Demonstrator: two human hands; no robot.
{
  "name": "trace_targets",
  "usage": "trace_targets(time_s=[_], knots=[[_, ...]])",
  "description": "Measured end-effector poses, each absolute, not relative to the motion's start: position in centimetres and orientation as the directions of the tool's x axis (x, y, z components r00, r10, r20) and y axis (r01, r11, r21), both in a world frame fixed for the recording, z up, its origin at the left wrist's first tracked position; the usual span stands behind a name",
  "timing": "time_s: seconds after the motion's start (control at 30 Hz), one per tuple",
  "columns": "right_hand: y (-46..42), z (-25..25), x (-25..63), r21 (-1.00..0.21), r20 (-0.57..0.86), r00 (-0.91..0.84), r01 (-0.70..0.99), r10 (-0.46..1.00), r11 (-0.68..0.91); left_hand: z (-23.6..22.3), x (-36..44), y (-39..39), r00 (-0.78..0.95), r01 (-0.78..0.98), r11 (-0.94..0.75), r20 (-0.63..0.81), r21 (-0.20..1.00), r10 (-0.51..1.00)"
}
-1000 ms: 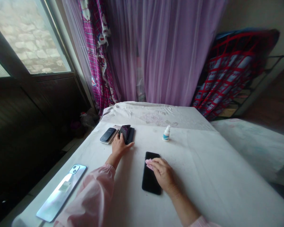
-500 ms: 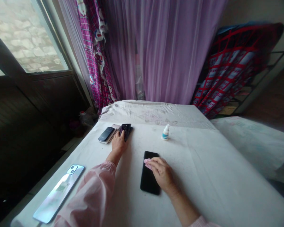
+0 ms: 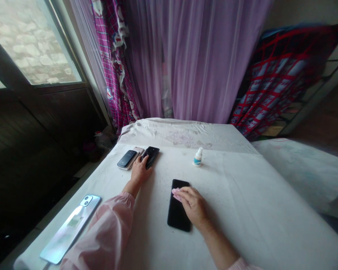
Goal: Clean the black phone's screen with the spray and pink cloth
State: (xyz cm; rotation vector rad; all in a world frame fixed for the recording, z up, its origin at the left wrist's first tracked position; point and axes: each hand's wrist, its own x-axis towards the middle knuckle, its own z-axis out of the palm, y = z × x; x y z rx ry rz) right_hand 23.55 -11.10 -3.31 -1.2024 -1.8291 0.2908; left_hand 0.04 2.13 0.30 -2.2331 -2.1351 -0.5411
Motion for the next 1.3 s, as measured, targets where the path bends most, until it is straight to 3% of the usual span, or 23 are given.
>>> trace_targets(time_s=[0.27,0.6,1.13,1.3], knots=[[-11.2,-2.9,23.4,-0.624,0.570,-0.109,0.586,0.814,0.516,0.1,1.1,2.5,-0.138,0.950,0.052,0.266,0.307,0.954],[-11.1,-3.2,23.5,-0.595,0.585,-0.118,0.609,0.802,0.524,0.0,3.5,3.0,-0.140,0.937,0.038,0.271,0.347,0.952],[-11.1,-3.4,23.7,-0.607,0.558,-0.132,0.609,0.819,0.511,0.9,0.8,1.5,-0.122,0.969,0.055,0.276,0.241,0.953],[-11.2,-3.2,23.7,-0.623,0.556,-0.128,0.590,0.821,0.514,1.1,-5.5,1.3,-0.336,0.934,0.277,0.284,0.228,0.898]])
